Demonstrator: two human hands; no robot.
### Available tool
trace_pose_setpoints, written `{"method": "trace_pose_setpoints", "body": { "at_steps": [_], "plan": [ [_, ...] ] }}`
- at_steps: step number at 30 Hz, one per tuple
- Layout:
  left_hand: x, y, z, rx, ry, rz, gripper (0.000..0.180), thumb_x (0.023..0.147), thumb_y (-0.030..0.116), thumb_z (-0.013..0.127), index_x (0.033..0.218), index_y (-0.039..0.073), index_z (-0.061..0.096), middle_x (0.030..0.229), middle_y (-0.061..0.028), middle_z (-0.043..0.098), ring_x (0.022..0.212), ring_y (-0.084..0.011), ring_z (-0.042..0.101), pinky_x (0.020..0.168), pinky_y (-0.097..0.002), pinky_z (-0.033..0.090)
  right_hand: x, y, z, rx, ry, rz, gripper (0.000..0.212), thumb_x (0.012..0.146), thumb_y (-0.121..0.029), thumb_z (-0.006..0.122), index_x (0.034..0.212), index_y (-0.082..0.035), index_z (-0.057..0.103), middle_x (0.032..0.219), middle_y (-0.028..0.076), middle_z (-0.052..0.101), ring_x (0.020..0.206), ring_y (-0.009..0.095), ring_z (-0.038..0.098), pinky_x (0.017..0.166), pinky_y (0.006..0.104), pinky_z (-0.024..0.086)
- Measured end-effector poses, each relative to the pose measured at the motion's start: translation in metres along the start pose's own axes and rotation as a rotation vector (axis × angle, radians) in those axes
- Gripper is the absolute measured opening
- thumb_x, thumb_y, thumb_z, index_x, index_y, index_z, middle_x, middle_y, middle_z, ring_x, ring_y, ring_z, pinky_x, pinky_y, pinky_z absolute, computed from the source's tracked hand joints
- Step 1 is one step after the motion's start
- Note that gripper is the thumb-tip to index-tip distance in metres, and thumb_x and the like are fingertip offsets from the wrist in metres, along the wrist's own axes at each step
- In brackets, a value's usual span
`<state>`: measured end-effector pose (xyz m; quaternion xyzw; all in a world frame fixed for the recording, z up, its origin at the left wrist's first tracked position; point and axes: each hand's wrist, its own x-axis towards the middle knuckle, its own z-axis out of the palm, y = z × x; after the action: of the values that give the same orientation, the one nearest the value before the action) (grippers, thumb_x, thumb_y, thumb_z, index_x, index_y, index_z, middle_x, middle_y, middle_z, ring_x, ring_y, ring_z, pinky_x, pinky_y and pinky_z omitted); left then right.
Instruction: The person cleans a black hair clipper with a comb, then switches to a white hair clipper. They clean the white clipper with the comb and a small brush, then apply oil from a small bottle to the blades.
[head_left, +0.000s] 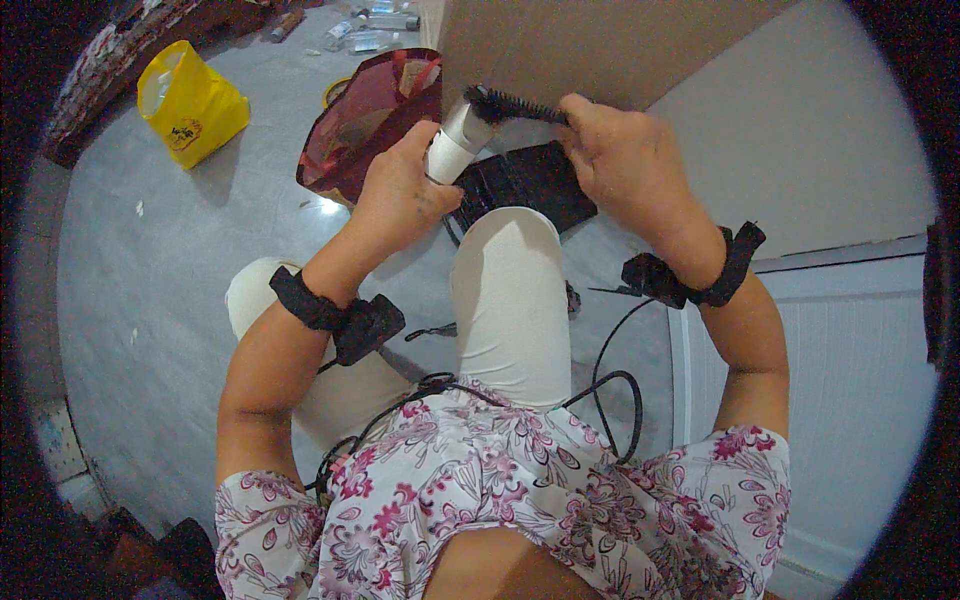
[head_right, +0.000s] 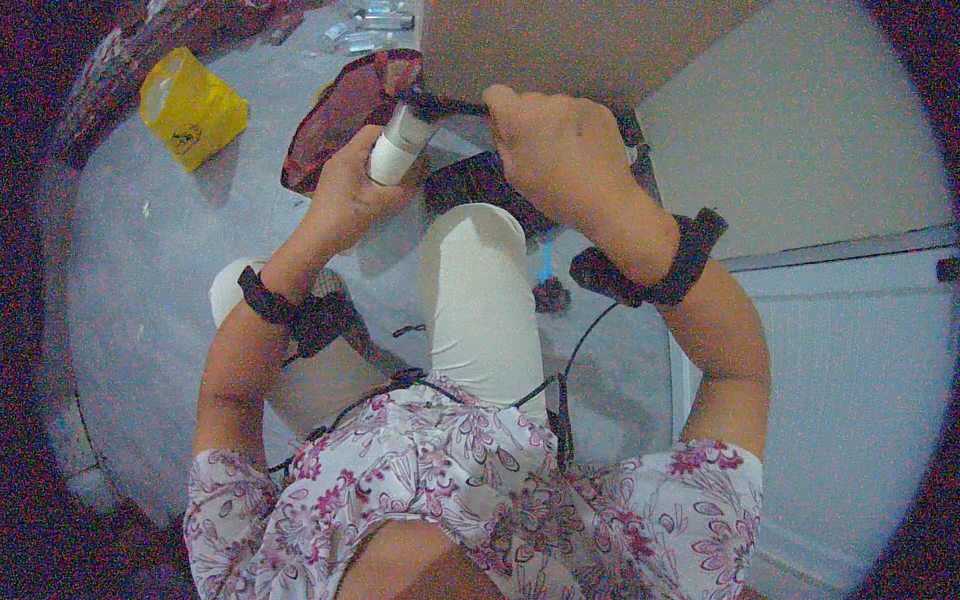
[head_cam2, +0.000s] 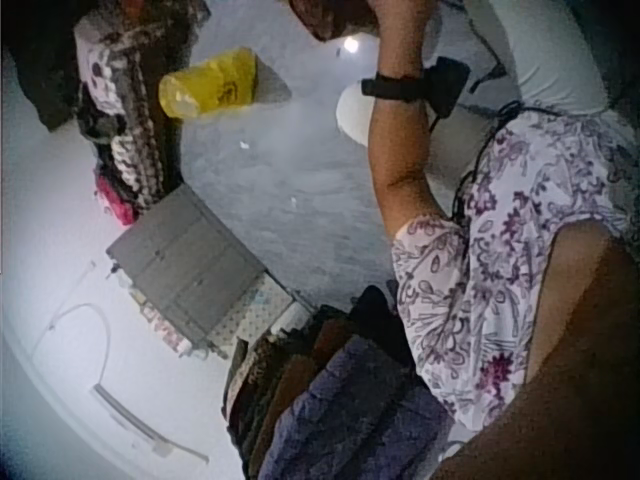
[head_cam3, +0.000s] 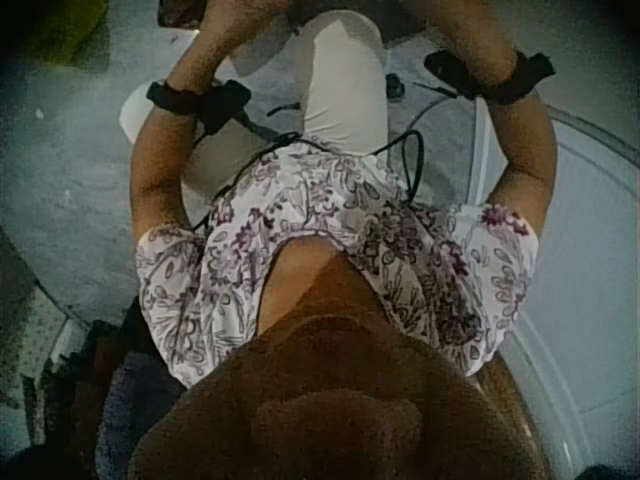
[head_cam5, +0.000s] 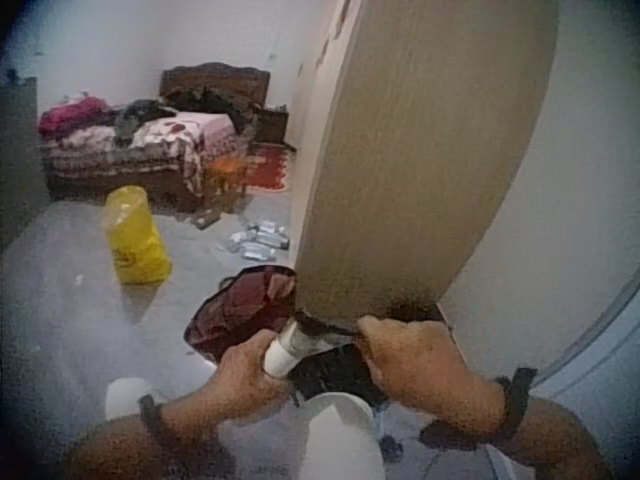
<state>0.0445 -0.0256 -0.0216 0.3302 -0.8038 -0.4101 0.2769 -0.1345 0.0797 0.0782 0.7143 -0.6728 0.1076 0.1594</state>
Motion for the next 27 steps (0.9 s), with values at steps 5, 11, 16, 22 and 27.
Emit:
{"method": "trace_pose_setpoints", "body": {
  "at_steps": [5, 11, 16, 22, 27],
  "plan": [
    [0.003, -0.002, 0.002, -0.053, -0.004, -0.022, 0.042, 0.065, 0.012, 0.068, 0.102, 0.003, 0.051, 0.088, -0.0072, 0.060, 0.079, -0.0170, 0.058, 0.074, -0.0308, 0.045, -0.013, 0.019, 0.009, -0.134, -0.147, 0.083, 0.013, 0.079, -0.017, 0.055, 0.079, -0.005, 0.048, 0.067, 0.017, 0.055, 0.063, 0.037, 0.055, 0.054, 0.0450, 0.042],
    [0.008, -0.006, 0.007, -0.596, -0.248, -0.198, 0.050, 0.070, 0.013, 0.064, 0.115, 0.002, 0.043, 0.088, -0.0049, 0.058, 0.082, -0.0159, 0.056, 0.078, -0.0297, 0.044, -0.016, 0.026, 0.008, 0.040, -0.025, 0.165, 0.015, 0.082, -0.020, 0.053, 0.083, -0.005, 0.053, 0.064, 0.017, 0.056, 0.062, 0.036, 0.056, 0.054, 0.0436, 0.042],
    [0.007, -0.006, 0.013, -0.422, -0.217, -0.085, 0.054, 0.068, 0.014, 0.068, 0.115, 0.002, 0.046, 0.091, -0.0044, 0.058, 0.083, -0.0153, 0.056, 0.078, -0.0298, 0.045, -0.014, 0.027, 0.004, 0.155, -0.021, 0.225, 0.019, 0.082, -0.024, 0.053, 0.085, -0.005, 0.054, 0.066, 0.019, 0.058, 0.066, 0.038, 0.059, 0.059, 0.0477, 0.046],
    [0.005, 0.003, 0.010, -0.180, -0.061, -0.118, 0.045, 0.060, 0.012, 0.074, 0.099, -0.001, 0.055, 0.085, -0.0116, 0.062, 0.077, -0.0188, 0.059, 0.070, -0.0306, 0.046, -0.013, 0.022, 0.003, 0.182, 0.004, 0.144, 0.022, 0.083, -0.026, 0.051, 0.084, -0.005, 0.054, 0.068, 0.019, 0.059, 0.066, 0.037, 0.058, 0.059, 0.0472, 0.046],
    [0.005, 0.003, 0.015, -0.055, -0.045, -0.107, 0.049, 0.060, 0.010, 0.076, 0.103, 0.002, 0.054, 0.089, -0.0079, 0.061, 0.080, -0.0158, 0.058, 0.072, -0.0293, 0.047, -0.009, 0.005, 0.010, 0.135, -0.040, 0.064, 0.018, 0.081, -0.024, 0.053, 0.080, -0.006, 0.053, 0.067, 0.017, 0.059, 0.064, 0.035, 0.059, 0.056, 0.0455, 0.047]
  ]
}}
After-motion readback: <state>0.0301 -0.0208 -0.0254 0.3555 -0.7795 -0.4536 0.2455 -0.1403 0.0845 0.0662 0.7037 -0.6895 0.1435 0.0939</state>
